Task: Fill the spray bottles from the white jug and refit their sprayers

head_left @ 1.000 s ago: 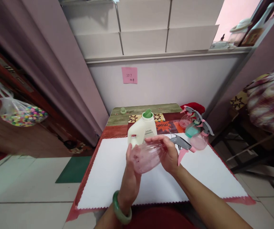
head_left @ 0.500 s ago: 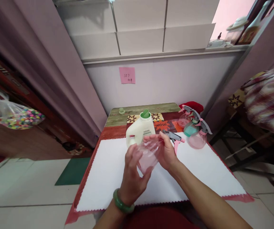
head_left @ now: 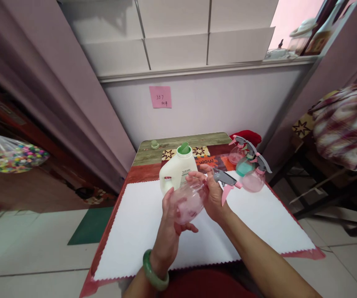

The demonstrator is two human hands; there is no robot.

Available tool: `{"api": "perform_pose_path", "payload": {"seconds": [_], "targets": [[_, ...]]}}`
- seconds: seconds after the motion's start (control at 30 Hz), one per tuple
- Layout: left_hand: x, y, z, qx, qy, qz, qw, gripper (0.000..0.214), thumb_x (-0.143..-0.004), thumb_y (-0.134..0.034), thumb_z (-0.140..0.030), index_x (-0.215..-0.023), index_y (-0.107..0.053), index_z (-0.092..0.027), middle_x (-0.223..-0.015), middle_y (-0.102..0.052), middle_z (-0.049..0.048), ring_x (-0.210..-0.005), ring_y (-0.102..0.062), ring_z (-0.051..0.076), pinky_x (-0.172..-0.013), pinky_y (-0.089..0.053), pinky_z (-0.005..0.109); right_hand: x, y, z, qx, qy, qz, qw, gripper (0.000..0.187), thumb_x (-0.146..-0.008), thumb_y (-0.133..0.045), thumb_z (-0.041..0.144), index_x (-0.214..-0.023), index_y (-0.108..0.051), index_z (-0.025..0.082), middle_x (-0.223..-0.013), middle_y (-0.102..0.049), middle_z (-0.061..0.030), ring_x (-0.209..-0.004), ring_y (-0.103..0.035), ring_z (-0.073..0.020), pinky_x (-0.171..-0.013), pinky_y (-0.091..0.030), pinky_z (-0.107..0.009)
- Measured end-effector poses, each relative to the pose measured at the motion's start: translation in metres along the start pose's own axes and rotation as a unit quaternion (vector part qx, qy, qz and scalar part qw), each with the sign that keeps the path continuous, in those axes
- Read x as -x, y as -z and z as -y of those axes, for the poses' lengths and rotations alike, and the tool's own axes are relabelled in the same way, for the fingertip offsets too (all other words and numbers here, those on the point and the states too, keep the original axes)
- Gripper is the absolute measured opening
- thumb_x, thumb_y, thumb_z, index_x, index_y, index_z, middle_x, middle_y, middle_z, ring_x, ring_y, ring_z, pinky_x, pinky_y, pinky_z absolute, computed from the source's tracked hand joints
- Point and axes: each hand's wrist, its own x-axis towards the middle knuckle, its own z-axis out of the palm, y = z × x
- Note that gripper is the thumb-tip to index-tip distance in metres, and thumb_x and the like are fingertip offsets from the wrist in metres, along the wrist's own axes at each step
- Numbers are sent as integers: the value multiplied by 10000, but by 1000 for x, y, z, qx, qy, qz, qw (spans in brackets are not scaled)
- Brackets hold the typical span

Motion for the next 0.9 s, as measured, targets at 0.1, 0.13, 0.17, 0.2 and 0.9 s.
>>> {"api": "perform_pose_path", "payload": {"seconds": [0.1,0.13,0.17,0.2,0.9], "targets": [[1,-9,-4,58,32,-12,998,768,-875,-771,-651,-1483,-496,-271,-1326,-666,137,-896,-716,253,-585,-579,330,-2,3,-3,17,35,13,999,475,-814,-830,689,-920,-617,279,-934,-801,5,-891,-764,-228,-912,-573,-385],[1,-10,-5,68,34,-13,997,746,-862,-790,-641,-1444,-525,-257,-1304,-677,132,-871,-716,245,-589,-580,330,-2,5,-4,28,37,20,999,487,-828,-808,707,-857,-594,271,-899,-789,2,-877,-757,-228,-899,-574,-383],[2,-11,-5,75,39,-9,996,733,-852,-799,-641,-1416,-548,-244,-1292,-687,131,-851,-719,243,-598,-587,338,-2,8,-4,37,37,29,998,512,-837,-780,736,-820,-576,267,-878,-780,-4,-882,-754,-234,-899,-575,-387],[2,-12,-5,81,51,-1,995,729,-848,-799,-648,-1397,-567,-229,-1279,-697,136,-830,-724,244,-610,-597,352,-2,10,-4,42,34,39,998,538,-844,-744,774,-810,-568,267,-872,-777,-11,-909,-754,-245,-912,-576,-398],[-3,1,-9,135,247,137,950,765,-986,-422,-814,-1096,-697,-109,-831,-752,137,-377,-548,107,-325,-224,200,-2,15,12,4,0,59,998,503,-842,-796,721,-1066,-736,274,-945,-831,-46,-1114,-774,-314,-1176,-505,-563]]}}
